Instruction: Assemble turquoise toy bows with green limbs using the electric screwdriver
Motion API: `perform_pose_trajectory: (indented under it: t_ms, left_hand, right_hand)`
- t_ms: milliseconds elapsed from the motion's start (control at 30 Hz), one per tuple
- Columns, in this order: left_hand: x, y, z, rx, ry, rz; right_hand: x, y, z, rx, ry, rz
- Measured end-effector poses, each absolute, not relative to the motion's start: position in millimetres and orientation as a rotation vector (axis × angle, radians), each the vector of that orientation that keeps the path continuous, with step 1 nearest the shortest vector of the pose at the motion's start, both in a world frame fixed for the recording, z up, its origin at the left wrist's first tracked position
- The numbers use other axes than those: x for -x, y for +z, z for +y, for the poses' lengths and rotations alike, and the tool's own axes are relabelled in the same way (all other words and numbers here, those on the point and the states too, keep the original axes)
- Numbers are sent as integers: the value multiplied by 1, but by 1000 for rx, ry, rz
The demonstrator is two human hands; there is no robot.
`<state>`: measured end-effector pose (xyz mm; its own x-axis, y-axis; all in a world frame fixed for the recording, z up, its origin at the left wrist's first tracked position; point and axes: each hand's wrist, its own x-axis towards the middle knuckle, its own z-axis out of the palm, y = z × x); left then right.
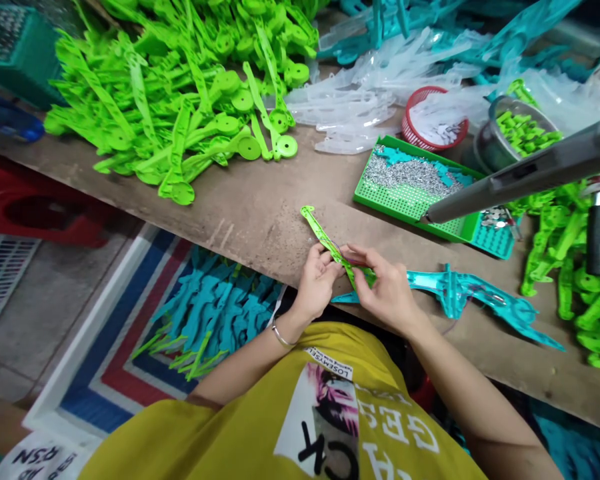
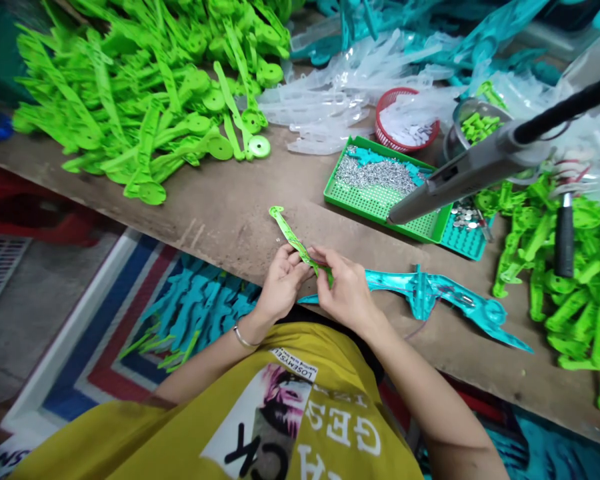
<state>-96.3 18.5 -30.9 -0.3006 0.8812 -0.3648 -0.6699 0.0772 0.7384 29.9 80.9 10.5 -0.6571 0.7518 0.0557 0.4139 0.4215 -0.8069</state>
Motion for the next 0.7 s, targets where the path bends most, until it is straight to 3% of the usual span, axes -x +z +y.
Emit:
perform_pose_trajectory:
  t_ms: [233, 467, 700]
  left_hand:
    - [95, -32, 16, -194, 1529, 1117]
    - [95, -33, 18, -248, 1559, 1079]
    - [94, -38, 17, -286, 1633, 1176]
  right_hand:
    - [-31, 6, 52, 834, 391, -2738]
    - [-24, 25, 103, 926, 849, -2496]
    - [35, 41, 120, 1074, 799, -2923]
